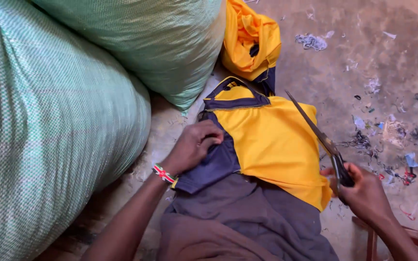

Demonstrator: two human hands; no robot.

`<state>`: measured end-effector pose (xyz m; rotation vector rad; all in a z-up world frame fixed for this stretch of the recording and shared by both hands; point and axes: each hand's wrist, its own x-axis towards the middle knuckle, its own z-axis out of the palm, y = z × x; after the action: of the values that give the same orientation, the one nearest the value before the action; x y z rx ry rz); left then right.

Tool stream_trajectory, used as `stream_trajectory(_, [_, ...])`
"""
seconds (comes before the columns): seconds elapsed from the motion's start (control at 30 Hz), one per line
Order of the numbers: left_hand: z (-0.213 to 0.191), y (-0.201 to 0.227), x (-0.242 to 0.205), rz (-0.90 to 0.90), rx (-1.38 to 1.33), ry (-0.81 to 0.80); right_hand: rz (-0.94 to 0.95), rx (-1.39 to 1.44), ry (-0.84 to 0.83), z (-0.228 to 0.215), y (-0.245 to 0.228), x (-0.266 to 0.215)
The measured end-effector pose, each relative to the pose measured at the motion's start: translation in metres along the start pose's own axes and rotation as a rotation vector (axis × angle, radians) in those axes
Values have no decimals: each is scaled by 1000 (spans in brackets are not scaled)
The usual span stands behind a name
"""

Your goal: Trim excess fabric and threads from garment pieces using tailor's scissors

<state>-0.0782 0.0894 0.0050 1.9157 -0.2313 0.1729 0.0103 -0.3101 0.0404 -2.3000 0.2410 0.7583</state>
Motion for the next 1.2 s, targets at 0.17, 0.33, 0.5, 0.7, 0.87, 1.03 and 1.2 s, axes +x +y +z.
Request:
stream_trajectory(0.17, [-33,-8,-15,-175,-97,-346,-254,-301,163,10,-31,27])
stream_trajectory(0.33, [-57,-2,-28,-406,-60,-518,-253,-304,65,25,-64,35])
stream_trajectory(0.5, [-29,12,24,-158,85,-149,-253,-362,-21,36,-72,59])
stream_trajectory(0.7, [41,-43,82,54,331,72,-282,-464,-19,45,-77,70])
stream_trajectory(0.87, [56,-80,91,-78,387,211,-278,-338,28,42,-54,80])
stream_trajectory(1.03, [44,-66,99,-228,-75,316,-283,-354,48,28,-60,69])
stream_trajectory(1.2, [38,-68,108,-608,-494,244,-304,-683,87,-9,-70,53])
